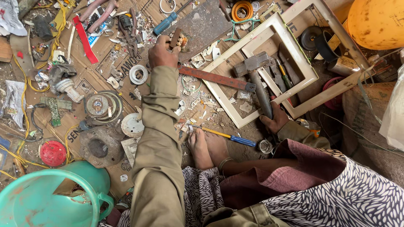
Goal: The person uses a screwdriver to pry apart a small white plastic component with copper windings, then switches to a hammer to break it further. The person continues to strike the component repeatedly on a metal plate to separate its parts.
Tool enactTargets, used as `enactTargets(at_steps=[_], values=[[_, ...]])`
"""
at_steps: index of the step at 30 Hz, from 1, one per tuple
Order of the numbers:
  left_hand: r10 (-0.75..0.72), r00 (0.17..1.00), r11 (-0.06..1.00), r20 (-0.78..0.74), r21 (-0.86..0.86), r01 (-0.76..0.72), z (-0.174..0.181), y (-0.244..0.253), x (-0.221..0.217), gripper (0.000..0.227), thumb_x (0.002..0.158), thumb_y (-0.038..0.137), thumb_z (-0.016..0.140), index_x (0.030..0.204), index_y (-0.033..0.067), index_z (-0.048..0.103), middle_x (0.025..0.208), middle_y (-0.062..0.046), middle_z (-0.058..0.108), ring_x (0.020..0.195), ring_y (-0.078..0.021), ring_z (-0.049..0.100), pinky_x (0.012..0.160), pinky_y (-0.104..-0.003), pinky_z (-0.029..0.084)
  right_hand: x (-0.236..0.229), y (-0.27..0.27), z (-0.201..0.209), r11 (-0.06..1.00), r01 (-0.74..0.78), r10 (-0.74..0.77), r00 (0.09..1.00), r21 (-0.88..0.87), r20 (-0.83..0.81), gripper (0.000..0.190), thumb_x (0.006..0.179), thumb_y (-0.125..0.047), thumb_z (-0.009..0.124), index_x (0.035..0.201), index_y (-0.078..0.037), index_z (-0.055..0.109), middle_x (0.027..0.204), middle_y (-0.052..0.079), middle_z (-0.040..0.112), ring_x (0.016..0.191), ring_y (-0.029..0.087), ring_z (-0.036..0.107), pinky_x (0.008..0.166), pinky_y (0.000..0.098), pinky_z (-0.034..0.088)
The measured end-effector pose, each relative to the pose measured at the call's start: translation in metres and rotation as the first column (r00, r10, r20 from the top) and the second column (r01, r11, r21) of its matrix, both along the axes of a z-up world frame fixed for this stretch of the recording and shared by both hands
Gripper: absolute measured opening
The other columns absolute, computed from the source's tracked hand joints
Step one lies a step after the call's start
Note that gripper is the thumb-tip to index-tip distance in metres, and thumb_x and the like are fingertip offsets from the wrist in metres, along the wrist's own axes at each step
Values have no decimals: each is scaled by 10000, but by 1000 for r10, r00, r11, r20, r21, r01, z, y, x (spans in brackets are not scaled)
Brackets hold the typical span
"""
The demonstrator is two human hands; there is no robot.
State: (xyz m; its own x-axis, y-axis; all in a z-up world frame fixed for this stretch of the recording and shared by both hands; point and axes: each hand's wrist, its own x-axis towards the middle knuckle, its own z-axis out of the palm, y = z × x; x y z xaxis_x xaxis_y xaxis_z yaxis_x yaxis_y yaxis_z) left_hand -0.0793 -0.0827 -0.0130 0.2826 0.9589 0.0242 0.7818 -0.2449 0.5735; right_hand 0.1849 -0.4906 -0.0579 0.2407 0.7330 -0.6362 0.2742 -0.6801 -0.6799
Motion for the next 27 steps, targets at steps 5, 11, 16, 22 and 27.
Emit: enactTargets(at_steps=[5, 11, 16, 22, 27], values=[[-108, 987, 992, 122, 71, 100, 6, 3, -5, 503, 719, 178, 939, 1141, 71, 688, 1054, -172, 771, 948, -307, 759, 822, -414, 597, 1, 4, 4, 981, -67, 63, 998, 180, 27, 717, 896, -260, 666, 1453, 48, 336, 842, 194, 696, 626, 262, 702, 611, 410, 569], [98, 920, 995, 379, -67, -78, 42, -17, -20, 504, 789, 97, 874, 1239, 77, 649, 966, -71, 724, 893, -196, 699, 762, -370, 569, 1, 4, 7, 998, -59, 59, 998, -5, 4, 667, 901, -278, 653, 1428, 13, 366, 787, 232, 701, 611, 290, 709, 597, 430, 574], [0, 363, 987, 932, -58, 150, 62, -25, -9, 401, 770, -107, 579, 1114, 65, 466, 944, -55, 491, 812, -151, 476, 719, -310, 481, -1, 7, 12, 998, -55, 55, 998, 14, 0, 646, 902, -276, 658, 1410, 24, 393, 758, 213, 693, 605, 295, 707, 595, 433, 571], [-306, 505, 933, 807, 148, 329, 65, -52, 14, 379, 699, -125, 402, 991, 116, 388, 954, -64, 442, 831, -158, 425, 756, -304, 449, -3, 5, 12, 994, -39, 34, 998, 102, 49, 816, 874, -266, 681, 1495, 55, 261, 783, 211, 699, 624, 300, 712, 627, 430, 569], [-613, 653, 788, 444, 294, 541, 67, -63, 19, 340, 718, -125, 452, 972, 97, 407, 938, -88, 460, 857, -225, 507, 800, -365, 473, -1, 5, 9, 999, -11, 11, 1000, -47, 7, 764, 870, -301, 667, 1485, 0, 326, 774, 225, 702, 639, 334, 723, 636, 459, 576]])
